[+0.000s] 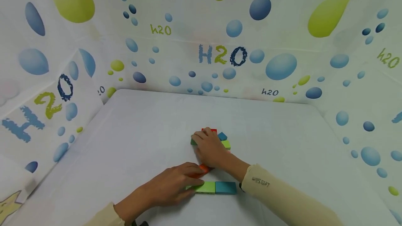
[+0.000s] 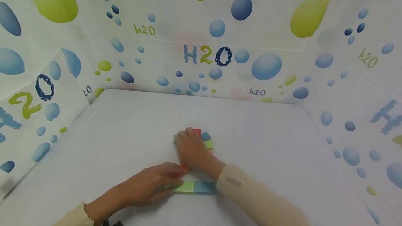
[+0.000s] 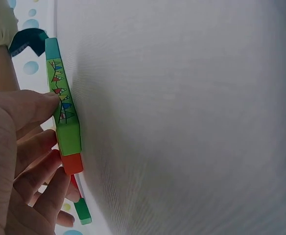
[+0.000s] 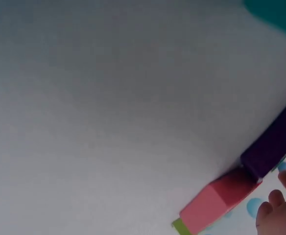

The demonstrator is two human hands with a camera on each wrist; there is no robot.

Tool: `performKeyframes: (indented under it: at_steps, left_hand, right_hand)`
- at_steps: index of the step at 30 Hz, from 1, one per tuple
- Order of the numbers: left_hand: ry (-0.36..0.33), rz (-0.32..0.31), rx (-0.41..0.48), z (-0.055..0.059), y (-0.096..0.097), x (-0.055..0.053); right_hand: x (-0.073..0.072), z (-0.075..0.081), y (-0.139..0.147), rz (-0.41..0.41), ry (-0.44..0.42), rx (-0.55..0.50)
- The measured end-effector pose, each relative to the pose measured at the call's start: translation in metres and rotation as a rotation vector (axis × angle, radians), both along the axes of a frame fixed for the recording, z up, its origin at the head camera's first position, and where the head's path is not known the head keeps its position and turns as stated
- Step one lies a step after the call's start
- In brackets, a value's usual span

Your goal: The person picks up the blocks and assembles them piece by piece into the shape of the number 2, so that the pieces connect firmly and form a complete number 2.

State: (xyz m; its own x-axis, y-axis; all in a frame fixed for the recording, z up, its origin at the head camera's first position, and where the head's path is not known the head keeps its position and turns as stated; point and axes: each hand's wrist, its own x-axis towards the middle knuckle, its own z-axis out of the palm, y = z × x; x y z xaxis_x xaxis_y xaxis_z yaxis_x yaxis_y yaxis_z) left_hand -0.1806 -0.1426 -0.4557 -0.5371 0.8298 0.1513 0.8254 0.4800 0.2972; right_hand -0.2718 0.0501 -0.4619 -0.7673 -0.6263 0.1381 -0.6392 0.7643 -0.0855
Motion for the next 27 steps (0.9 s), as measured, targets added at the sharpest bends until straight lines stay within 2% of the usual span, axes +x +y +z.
performKeyframes:
  at_steps: [4, 9, 17, 27]
  left_hand:
    - [0.016, -0.011, 0.0, 0.0, 0.0, 0.0]
    - [0.02, -0.008, 0.003, 0.0, -0.001, 0.001]
    - [-0.009, -0.002, -0.006, 0.001, -0.001, 0.001]
    - [-0.015, 0.005, -0.036, 0.001, -0.002, 0.002]
  right_hand:
    - [-0.01, 0.001, -0.002, -0.051, -0.024, 0.001]
    - [-0.02, -0.002, -0.001, -0.048, -0.048, -0.035]
    - [-0.024, -0.003, 0.0, -0.053, -0.099, -0.114]
    - [-0.028, -0.005, -0.001, -0.052, -0.101, -0.164]
